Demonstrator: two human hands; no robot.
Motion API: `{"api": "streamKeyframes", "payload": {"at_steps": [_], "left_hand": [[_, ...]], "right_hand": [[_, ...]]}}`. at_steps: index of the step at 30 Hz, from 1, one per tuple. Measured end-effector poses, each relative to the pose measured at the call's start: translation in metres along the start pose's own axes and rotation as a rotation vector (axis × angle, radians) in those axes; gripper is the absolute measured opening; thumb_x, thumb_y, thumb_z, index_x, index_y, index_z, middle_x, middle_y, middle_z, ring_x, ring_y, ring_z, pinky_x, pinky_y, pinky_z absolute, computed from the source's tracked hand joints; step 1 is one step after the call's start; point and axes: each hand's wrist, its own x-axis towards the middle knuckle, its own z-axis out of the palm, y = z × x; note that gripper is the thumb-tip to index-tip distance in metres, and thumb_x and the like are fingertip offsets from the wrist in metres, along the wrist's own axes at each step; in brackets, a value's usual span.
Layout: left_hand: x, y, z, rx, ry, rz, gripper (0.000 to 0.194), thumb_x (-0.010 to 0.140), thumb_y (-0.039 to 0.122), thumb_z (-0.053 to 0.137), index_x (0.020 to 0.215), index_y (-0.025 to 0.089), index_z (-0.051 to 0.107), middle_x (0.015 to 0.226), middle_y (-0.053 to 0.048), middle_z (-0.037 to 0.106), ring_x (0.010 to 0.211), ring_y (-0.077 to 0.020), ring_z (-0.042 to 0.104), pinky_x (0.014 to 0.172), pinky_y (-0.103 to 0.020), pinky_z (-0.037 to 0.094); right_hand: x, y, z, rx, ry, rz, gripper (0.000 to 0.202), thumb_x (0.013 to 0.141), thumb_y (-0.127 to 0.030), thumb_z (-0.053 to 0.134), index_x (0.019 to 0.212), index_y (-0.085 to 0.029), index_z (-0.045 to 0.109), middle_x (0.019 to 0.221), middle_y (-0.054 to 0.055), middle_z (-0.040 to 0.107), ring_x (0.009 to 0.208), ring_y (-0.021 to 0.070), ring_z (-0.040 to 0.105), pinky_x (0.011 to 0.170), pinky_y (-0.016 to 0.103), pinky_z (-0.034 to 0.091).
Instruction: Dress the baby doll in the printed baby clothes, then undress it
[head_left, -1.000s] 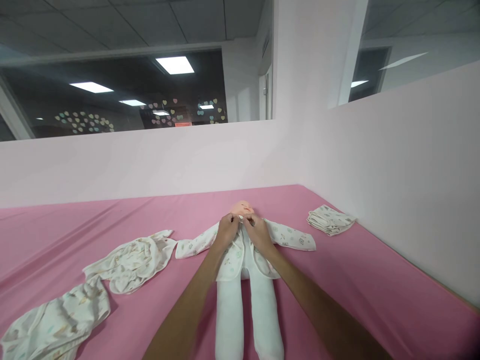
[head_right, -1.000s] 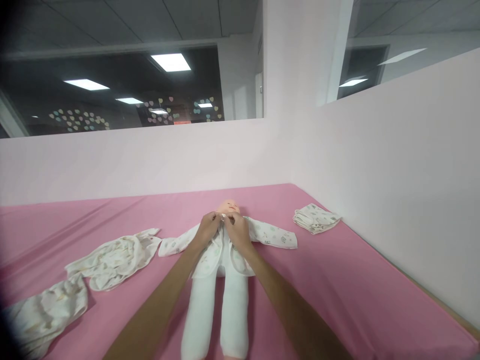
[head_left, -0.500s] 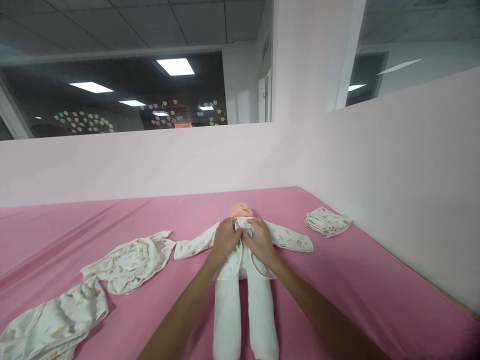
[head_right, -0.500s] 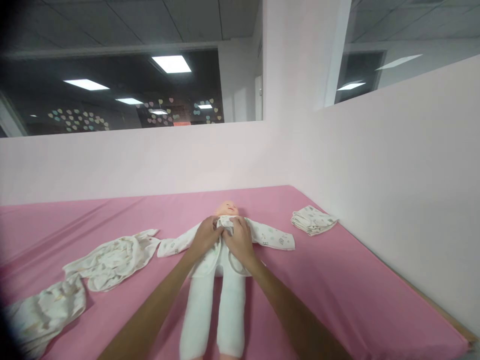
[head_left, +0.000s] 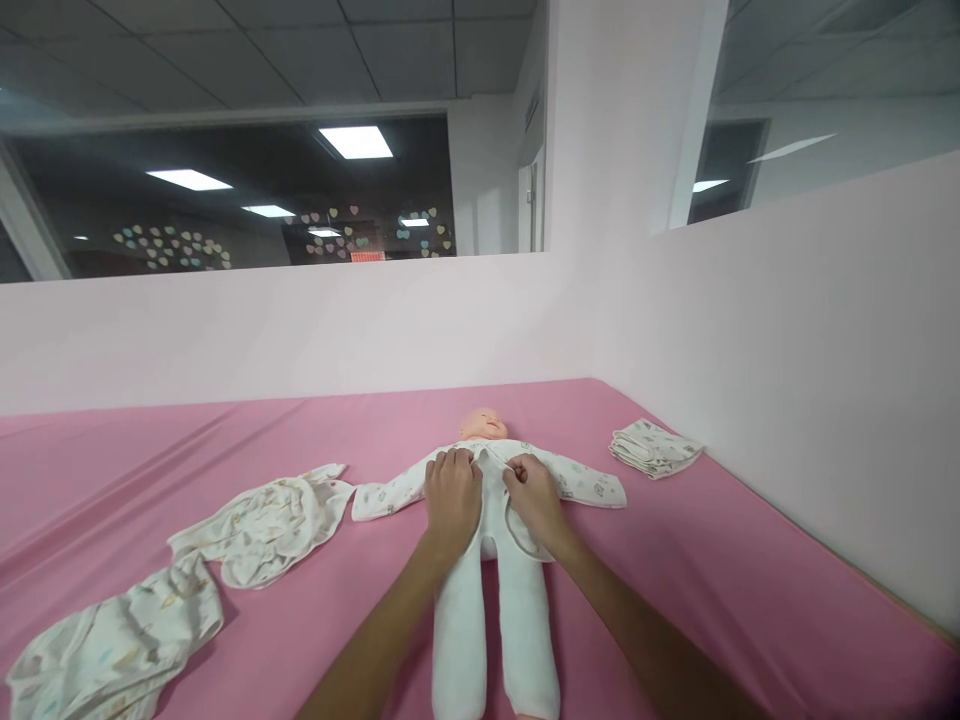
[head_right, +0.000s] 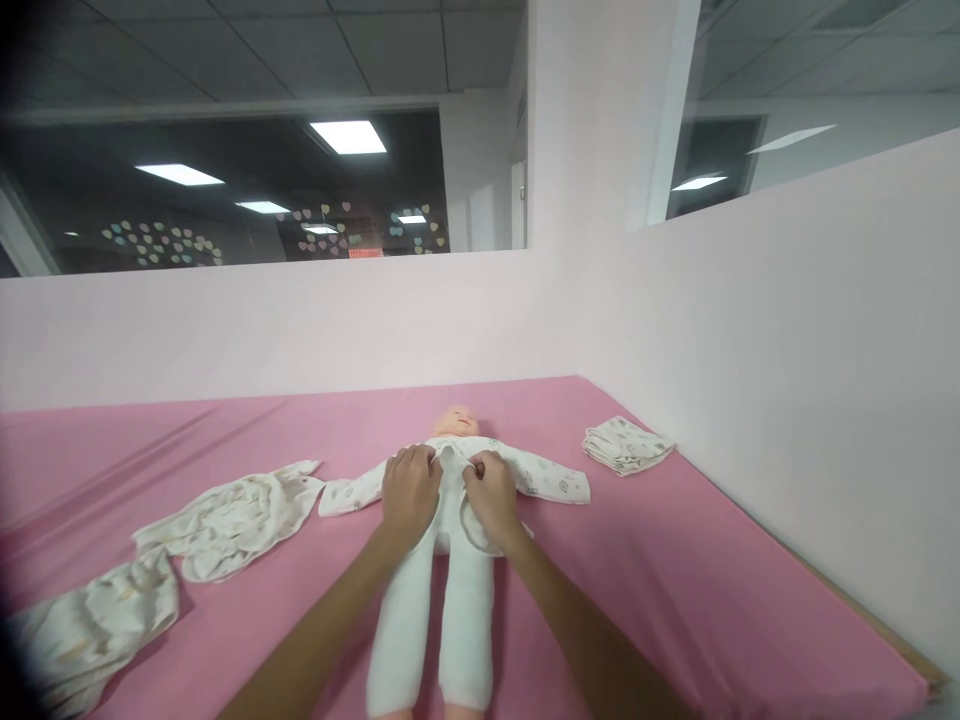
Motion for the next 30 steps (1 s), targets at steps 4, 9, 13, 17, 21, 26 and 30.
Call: {"api": "streamKeyframes", "payload": {"at_steps": [4,9,13,17,21,26,30], "left_hand": [[-0.0010,0.0016,0.0014,0.126,0.066,0.031,0.020,0.091,0.009,0.043,0.090,0.015,0.062,0.084,-0.007,0.067,0.085,-0.0247,0.058,0.080,-0.037,0.036],[-0.0001,-0.0004,0.0024,0.110,0.046,0.039,0.025,0.091,0.007,0.040,0.093,0.016,0.063,0.084,-0.009,0.067,0.088,-0.0258,0.059,0.080,-0.037,0.036],[0.0002,-0.0003,0.0018,0.067,0.034,0.038,0.024,0.091,0.008,0.040,0.097,0.015,0.062,0.089,-0.011,0.067,0.091,-0.0267,0.058,0.080,-0.038,0.037],[-0.0001,0.0012,0.0022,0.066,0.044,0.094,0.024,0.092,0.008,0.039,0.097,0.017,0.061,0.089,-0.009,0.066,0.091,-0.0251,0.057,0.081,-0.037,0.038],[-0.0011,0.0023,0.0023,0.052,0.018,0.115,0.022,0.093,0.011,0.040,0.096,0.017,0.061,0.088,-0.008,0.066,0.091,-0.0247,0.057,0.082,-0.036,0.039],[-0.0023,0.0040,0.0003,0.066,-0.037,0.150,0.017,0.093,0.014,0.045,0.092,0.018,0.062,0.086,-0.008,0.066,0.088,-0.0249,0.057,0.081,-0.037,0.038],[-0.0027,0.0054,-0.0007,0.082,-0.032,0.171,0.018,0.093,0.013,0.044,0.088,0.018,0.061,0.086,-0.008,0.065,0.087,-0.0248,0.056,0.079,-0.037,0.038]], "right_hand": [[-0.0021,-0.0058,-0.0040,0.222,0.011,-0.039,0.015,0.086,-0.030,0.047,0.084,-0.021,0.058,0.085,0.002,0.064,0.081,0.0187,0.057,0.073,0.029,0.043],[-0.0029,-0.0047,-0.0006,0.228,-0.023,-0.031,0.018,0.083,-0.023,0.048,0.095,-0.021,0.060,0.097,0.004,0.066,0.089,0.0208,0.060,0.080,0.033,0.045],[-0.0004,-0.0002,0.0014,0.047,0.002,-0.062,0.011,0.077,-0.020,0.049,0.078,-0.021,0.059,0.085,0.004,0.065,0.083,0.0229,0.058,0.076,0.035,0.044],[-0.0009,-0.0035,-0.0007,0.172,-0.006,-0.063,0.013,0.084,-0.026,0.048,0.082,-0.021,0.060,0.085,0.003,0.066,0.081,0.0205,0.059,0.075,0.033,0.045],[-0.0031,-0.0079,-0.0006,0.289,-0.045,-0.062,0.018,0.087,-0.030,0.048,0.087,-0.020,0.063,0.086,0.002,0.066,0.081,0.0194,0.059,0.074,0.030,0.045],[-0.0032,-0.0072,0.0032,0.303,-0.069,-0.056,0.019,0.088,-0.031,0.051,0.087,-0.019,0.065,0.085,0.002,0.068,0.081,0.0193,0.059,0.074,0.030,0.045],[-0.0031,-0.0067,0.0045,0.327,-0.075,-0.082,0.020,0.089,-0.030,0.050,0.092,-0.019,0.066,0.092,0.003,0.069,0.085,0.0193,0.061,0.079,0.031,0.046]]}}
